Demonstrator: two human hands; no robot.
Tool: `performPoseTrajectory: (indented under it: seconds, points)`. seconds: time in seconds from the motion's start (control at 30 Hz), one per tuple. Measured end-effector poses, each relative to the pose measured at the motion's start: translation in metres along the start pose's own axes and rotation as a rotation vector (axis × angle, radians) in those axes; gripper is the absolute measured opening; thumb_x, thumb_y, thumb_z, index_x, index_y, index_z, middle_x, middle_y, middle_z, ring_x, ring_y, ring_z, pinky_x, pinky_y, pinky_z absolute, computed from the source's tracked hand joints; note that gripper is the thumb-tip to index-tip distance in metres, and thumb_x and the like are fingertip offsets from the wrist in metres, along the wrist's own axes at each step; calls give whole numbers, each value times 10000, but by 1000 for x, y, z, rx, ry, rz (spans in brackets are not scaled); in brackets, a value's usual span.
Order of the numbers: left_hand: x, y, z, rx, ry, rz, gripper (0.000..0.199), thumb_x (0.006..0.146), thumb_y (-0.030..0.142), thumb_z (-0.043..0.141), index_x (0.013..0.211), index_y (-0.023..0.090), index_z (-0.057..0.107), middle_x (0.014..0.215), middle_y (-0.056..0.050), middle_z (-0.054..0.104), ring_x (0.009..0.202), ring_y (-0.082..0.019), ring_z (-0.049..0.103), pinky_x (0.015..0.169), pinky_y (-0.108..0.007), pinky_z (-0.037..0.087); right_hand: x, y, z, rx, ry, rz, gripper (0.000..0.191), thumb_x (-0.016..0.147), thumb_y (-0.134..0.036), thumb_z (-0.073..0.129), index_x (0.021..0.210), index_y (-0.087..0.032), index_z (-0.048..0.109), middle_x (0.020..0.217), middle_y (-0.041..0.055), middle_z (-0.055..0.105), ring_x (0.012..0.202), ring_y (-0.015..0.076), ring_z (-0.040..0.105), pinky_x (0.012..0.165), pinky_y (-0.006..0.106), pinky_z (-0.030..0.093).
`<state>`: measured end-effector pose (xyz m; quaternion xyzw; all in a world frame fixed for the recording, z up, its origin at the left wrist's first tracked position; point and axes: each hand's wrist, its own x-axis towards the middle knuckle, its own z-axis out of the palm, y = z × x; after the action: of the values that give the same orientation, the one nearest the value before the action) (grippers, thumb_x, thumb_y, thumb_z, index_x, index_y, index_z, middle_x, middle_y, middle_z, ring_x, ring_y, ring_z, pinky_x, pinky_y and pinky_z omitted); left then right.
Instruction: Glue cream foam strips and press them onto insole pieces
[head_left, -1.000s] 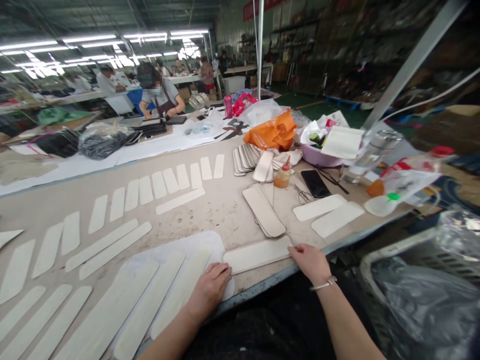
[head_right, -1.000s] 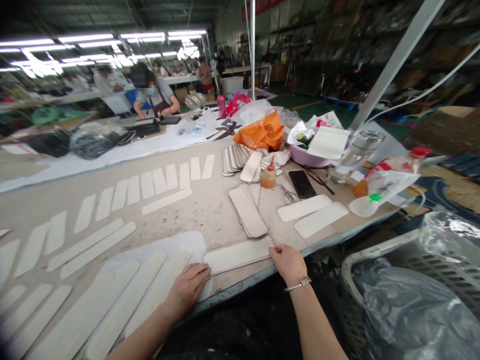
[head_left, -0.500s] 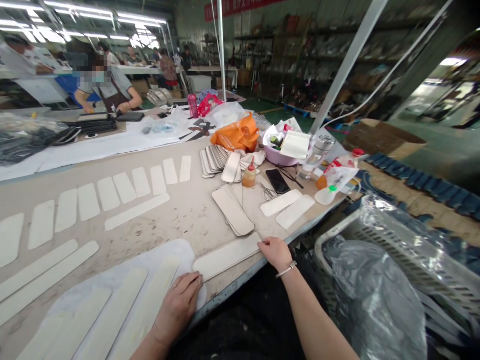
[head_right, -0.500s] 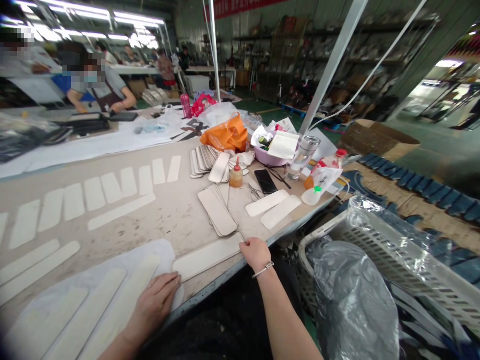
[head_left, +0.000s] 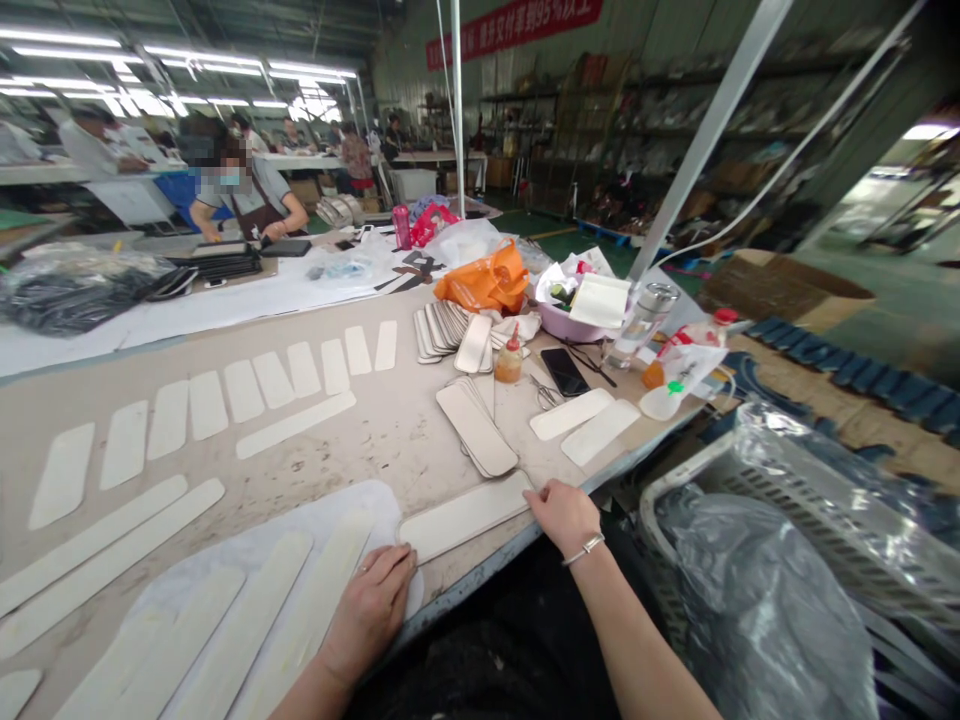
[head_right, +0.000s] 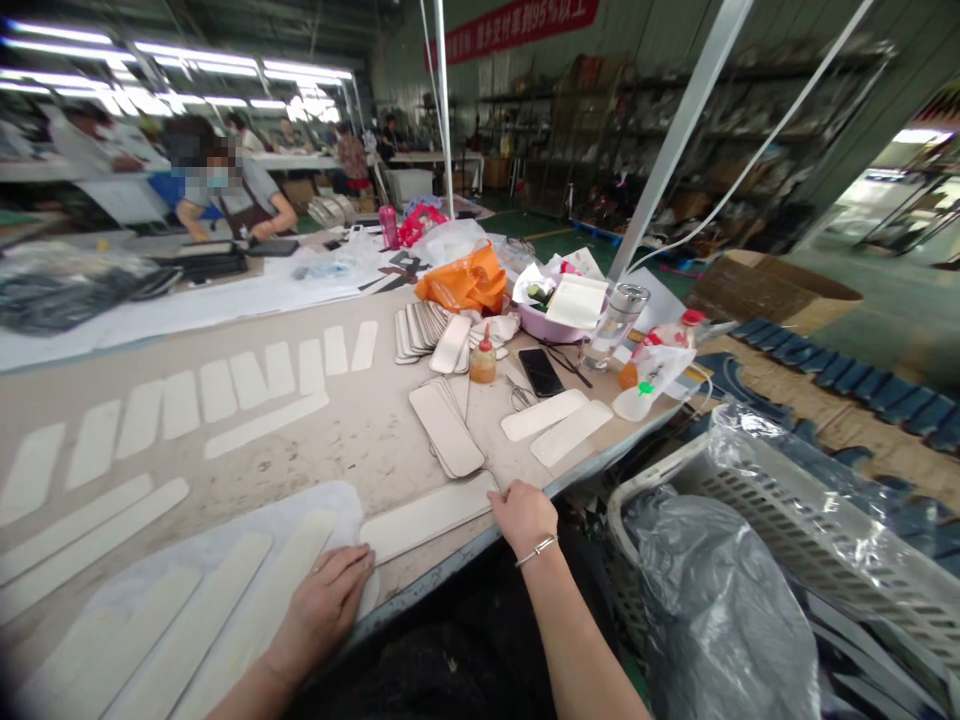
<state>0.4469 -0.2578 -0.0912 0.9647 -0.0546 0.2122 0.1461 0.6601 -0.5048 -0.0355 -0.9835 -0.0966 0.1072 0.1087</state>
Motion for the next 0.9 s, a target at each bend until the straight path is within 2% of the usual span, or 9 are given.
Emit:
performPoseTrajectory:
  seconds: [0.07,0.13,0.23,0.33,0.4,0.5,0.67,0.77,0.9]
  points:
    - [0,0,0,10,5,12,281,876,123,455,1106,153,613,1080,-102,617,1016,-197,551,913,-355,499,-18,-10,-1,-13,93,-78,358,869,-457,427,817,-167,630,800,106,659,759,233,619,647,324,439]
    - [0,-1,0,19,13,27,277,877,132,457,1103,156,615,1075,-99,620,1013,-193,556,909,-344,499,-42,-29,3,46,146,-297,347,913,-402,363,913,-171,621,876,95,655,817,208,609,727,323,461]
    - [3,-2,-1,33,23,51,270,880,146,451,1094,147,615,1059,-103,628,994,-191,566,886,-335,506,-75,-66,19,211,74,-772,434,899,-431,412,1243,-178,492,1194,82,590,1131,200,503,978,324,392]
    - [5,-1,-3,40,12,82,276,889,160,427,1092,138,612,1034,-107,637,977,-191,575,865,-332,514,-86,-89,37,232,-50,-992,637,880,-487,432,1406,-159,284,1451,81,355,1348,201,259,1125,371,214]
    - [6,0,-4,47,5,81,280,889,150,414,1085,140,614,1023,-107,643,971,-187,582,864,-327,517,-79,-86,44,191,-117,-995,651,890,-490,402,1422,-146,251,1490,86,273,1379,202,186,1144,399,154]
    - [6,1,-6,48,-5,58,273,880,128,426,1068,150,623,1026,-101,646,980,-181,586,877,-322,518,-56,-58,46,119,-138,-921,664,887,-513,394,1428,-157,245,1504,69,233,1392,205,143,1151,412,115]
    - [7,4,-5,27,7,17,261,865,141,456,1047,166,642,1030,-95,649,973,-186,596,891,-334,520,-25,-12,44,-24,-12,-661,648,908,-515,322,1435,-152,217,1512,64,178,1393,228,141,1136,437,146]
    - [9,9,-7,8,2,-25,264,861,123,452,1047,152,637,1022,-101,641,968,-187,590,889,-342,521,-23,-6,50,-80,62,-580,665,913,-526,273,1428,-110,227,1510,87,161,1392,245,145,1127,447,156]
    - [8,16,-20,-21,-26,-111,272,861,139,452,1082,155,609,1050,-107,617,991,-188,580,897,-355,521,-22,-9,60,-122,130,-569,692,901,-557,266,1410,-90,283,1496,107,205,1383,266,178,1112,463,173]
